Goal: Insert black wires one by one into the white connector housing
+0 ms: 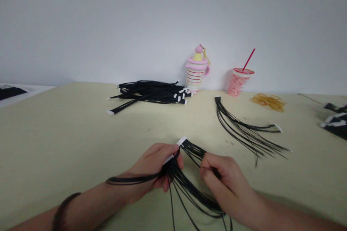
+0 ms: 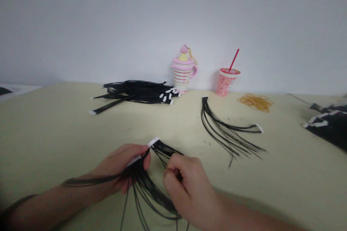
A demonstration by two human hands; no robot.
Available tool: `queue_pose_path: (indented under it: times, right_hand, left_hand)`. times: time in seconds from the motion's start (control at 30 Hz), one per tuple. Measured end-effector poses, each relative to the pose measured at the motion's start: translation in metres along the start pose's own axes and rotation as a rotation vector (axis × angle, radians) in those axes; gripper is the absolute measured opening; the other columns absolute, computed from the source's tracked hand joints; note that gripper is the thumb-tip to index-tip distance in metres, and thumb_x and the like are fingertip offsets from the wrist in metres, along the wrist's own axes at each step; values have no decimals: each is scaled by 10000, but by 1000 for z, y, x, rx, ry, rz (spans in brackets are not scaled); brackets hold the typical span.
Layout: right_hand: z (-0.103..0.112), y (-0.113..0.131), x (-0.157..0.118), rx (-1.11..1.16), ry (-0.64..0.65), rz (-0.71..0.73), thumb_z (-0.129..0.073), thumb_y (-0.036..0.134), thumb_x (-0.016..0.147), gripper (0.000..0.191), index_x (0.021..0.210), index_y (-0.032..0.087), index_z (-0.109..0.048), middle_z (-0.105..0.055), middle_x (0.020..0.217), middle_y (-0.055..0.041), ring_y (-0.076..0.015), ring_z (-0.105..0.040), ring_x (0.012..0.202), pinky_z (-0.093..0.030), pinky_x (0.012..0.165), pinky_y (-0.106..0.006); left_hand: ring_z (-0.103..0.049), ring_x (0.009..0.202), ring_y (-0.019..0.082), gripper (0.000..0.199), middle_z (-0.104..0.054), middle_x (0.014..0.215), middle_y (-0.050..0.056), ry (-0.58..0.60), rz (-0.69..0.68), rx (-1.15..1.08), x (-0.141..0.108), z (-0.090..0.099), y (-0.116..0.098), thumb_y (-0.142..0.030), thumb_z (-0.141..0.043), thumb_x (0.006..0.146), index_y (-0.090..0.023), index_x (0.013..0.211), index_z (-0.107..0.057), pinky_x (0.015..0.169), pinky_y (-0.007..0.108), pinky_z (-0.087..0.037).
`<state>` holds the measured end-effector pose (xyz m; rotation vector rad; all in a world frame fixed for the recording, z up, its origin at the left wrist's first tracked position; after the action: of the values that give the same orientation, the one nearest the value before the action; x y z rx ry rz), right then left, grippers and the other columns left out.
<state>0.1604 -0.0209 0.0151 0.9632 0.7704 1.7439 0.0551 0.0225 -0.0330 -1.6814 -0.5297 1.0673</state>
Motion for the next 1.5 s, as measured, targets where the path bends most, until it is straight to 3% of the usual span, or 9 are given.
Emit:
queue_pose_path:
  times: [1.07, 1.5]
  right_hand:
    - [-6, 7, 1, -23, 49, 43, -404, 52, 768, 182, 614, 148, -392, -371, 553, 52, -57, -346, 508, -255, 468, -179]
    - [-8, 6, 2, -51, 45, 46, -447, 63, 773, 155, 642, 144, -440, -399, 559, 47, -58, -360, 505, -262, 471, -171]
  left_hand:
    - [-372, 285, 69, 405, -385, 365, -23, 17, 8, -15, -1, -2, 0, -413, -384, 839, -132, 608, -563, 262, 109, -207]
    - [-381, 293, 67, 441, -390, 377, -23, 32, -26, 97, -1, -4, -1, -465, -363, 845, -124, 632, -545, 266, 107, -230]
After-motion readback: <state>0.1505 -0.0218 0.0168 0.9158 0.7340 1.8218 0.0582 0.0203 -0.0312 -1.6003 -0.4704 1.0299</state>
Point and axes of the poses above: each hand's wrist, its own x-axis towards the middle knuckle, its own z-axis out of the back of the hand, y = z × x, the point moved 10 cm from there along x, towards the middle knuckle
